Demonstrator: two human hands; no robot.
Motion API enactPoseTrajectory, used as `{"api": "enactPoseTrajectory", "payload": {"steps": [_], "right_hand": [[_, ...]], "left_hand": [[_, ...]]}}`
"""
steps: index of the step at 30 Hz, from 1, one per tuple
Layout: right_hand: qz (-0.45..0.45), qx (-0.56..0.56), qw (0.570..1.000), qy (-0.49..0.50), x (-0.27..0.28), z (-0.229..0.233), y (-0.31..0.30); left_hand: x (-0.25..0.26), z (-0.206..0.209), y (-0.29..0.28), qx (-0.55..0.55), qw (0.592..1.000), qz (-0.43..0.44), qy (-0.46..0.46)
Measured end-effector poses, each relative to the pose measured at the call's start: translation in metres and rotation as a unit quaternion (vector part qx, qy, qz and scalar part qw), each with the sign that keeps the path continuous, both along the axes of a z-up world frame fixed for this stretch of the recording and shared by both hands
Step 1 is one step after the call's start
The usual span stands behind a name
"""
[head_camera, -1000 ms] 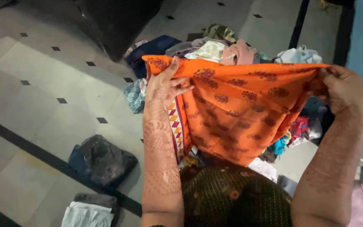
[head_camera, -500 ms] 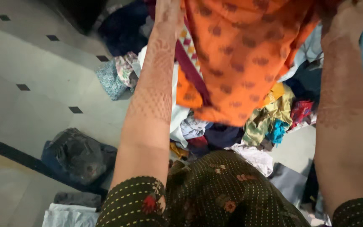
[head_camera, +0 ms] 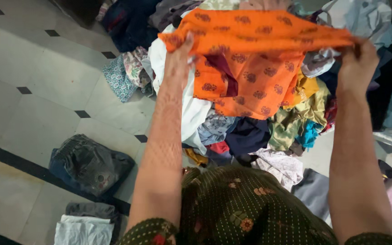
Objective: The person sits on the floor and sorts through a large pile of laundry, picking up individual items of clothing like t-shirts, shorts, and dresses to inspect and organize them into different piles.
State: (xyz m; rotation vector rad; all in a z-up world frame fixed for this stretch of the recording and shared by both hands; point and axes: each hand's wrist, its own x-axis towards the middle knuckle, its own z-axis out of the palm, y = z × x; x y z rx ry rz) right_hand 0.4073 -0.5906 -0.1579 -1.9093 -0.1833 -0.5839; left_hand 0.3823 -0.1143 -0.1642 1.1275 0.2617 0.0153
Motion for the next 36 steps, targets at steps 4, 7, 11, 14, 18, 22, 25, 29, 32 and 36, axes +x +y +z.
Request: {"api": "enactPoseTrajectory", "payload": {"steps": [4, 7, 11, 14, 18, 22, 25, 29, 32, 36], "right_hand": [[-0.007, -0.048, 0.999, 0.011, -0.064, -0.017, 0.001], [-0.077, -0.085, 0.989, 0.095, -0.108, -0.038, 0.006], [-0.013, -0.085, 0.991, 0.100, -0.139, -0.087, 0.017], [0.043, -0.182, 0.974, 0.129, -0.140, -0.123, 0.018], [0.001, -0.299, 0.951, 0.079, -0.124, -0.150, 0.007], [-0.073, -0.249, 0.964, 0.059, -0.063, -0.163, 0.015], [-0.069, -0.256, 0.964, 0.030, -0.031, -0.152, 0.047], [-0.034, -0.268, 0.962, -0.033, 0.003, -0.109, 0.094], [0.068, -0.264, 0.961, -0.050, 0.035, -0.079, 0.112], [0.131, -0.361, 0.917, -0.106, 0.070, -0.060, 0.128]], "left_hand": [[-0.054, -0.001, 0.016, 0.032, 0.996, -0.082, 0.017], [-0.078, -0.011, 0.043, 0.065, 0.978, -0.187, 0.060], [-0.095, -0.044, 0.058, 0.075, 0.953, -0.243, 0.168], [-0.099, -0.077, 0.067, 0.209, 0.901, -0.275, 0.261], [-0.067, -0.123, 0.059, 0.649, 0.708, -0.203, 0.188], [-0.042, -0.125, 0.003, 0.716, 0.691, 0.078, 0.063], [-0.019, -0.098, -0.066, 0.733, 0.680, 0.021, 0.015], [-0.034, -0.064, -0.130, 0.695, 0.715, -0.081, -0.020], [-0.048, -0.062, -0.136, 0.685, 0.716, -0.134, -0.005], [-0.045, -0.076, -0.135, 0.672, 0.726, -0.149, -0.004]]}}
